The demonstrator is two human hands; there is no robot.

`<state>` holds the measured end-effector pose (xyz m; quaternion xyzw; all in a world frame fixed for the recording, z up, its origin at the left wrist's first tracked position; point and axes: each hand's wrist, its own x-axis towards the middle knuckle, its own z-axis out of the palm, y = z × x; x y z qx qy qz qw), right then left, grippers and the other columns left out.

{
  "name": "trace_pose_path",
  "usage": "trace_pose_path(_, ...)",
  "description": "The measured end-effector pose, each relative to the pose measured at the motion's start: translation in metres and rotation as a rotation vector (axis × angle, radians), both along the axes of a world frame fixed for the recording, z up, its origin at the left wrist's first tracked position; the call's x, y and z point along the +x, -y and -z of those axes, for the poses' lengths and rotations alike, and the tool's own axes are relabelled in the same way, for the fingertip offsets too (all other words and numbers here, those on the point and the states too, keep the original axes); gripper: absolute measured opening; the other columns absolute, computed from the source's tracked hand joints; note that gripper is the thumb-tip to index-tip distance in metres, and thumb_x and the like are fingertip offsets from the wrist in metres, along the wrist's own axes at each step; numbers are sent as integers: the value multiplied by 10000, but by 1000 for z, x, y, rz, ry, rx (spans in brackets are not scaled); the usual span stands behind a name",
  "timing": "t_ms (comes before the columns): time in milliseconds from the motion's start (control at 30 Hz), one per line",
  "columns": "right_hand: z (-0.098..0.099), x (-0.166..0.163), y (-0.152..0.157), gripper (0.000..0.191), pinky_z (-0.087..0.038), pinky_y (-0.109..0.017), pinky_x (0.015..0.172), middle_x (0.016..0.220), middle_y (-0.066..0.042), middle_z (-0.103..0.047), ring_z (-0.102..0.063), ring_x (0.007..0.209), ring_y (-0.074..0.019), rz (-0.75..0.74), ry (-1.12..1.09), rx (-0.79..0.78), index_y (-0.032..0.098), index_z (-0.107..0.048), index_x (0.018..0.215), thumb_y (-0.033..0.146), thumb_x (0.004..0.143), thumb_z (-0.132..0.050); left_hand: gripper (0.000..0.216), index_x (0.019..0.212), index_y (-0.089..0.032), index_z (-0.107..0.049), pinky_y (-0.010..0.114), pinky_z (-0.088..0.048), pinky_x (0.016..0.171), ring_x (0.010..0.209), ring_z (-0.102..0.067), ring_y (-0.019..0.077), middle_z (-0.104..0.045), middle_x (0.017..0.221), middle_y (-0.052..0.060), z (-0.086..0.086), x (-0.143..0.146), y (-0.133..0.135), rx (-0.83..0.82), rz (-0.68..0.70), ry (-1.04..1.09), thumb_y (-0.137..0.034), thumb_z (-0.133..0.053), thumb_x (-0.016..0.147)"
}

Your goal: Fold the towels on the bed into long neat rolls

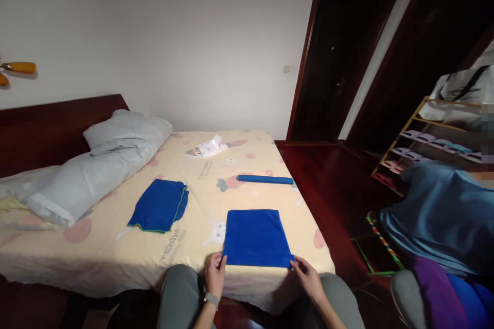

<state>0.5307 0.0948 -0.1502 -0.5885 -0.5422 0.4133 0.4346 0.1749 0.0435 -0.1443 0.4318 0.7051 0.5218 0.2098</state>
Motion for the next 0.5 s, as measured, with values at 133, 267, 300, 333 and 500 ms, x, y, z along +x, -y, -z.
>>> trace_pose_path(133,4,0,0,669,-572,-408,812,898,-98,-767,-731,858,-295,62,73,13,165,-637,1167,707,781,-564,530,891,-238,-647,432,-615,723,812,-761,306,-784,840,96,-3,-1,1,-11,26,-43,-748,-533,805)
trace_pose_path(267,2,0,2,624,-547,-370,705,727,-30,-716,-704,693,-255,45,104,15,189,-569,1218,676,833,-506,438,867,-259,-638,433,-614,741,884,-765,313,-789,858,79,-4,-5,0,-18,63,-64,-685,-541,832)
trace_pose_path(300,1,-1,3,591,-547,-369,726,747,-34,-724,-711,721,-257,40,114,16,204,-578,1196,668,837,-504,422,863,-262,-637,430,-613,739,887,-765,312,-791,864,77,-4,-6,0,-20,70,-73,-673,-545,833)
trace_pose_path(333,-1,-1,4,558,-548,-370,754,780,-41,-736,-720,760,-261,37,126,14,221,-590,1169,662,840,-503,408,859,-264,-637,424,-611,732,878,-765,309,-791,861,74,-5,-6,0,-24,74,-87,-661,-549,833)
trace_pose_path(500,-8,-4,7,475,-544,-375,821,927,-65,-768,-732,903,-284,52,202,-44,270,-615,1073,667,839,-503,355,863,-265,-668,372,-584,694,752,-745,257,-775,796,41,-8,-6,2,-62,68,-191,-591,-528,878)
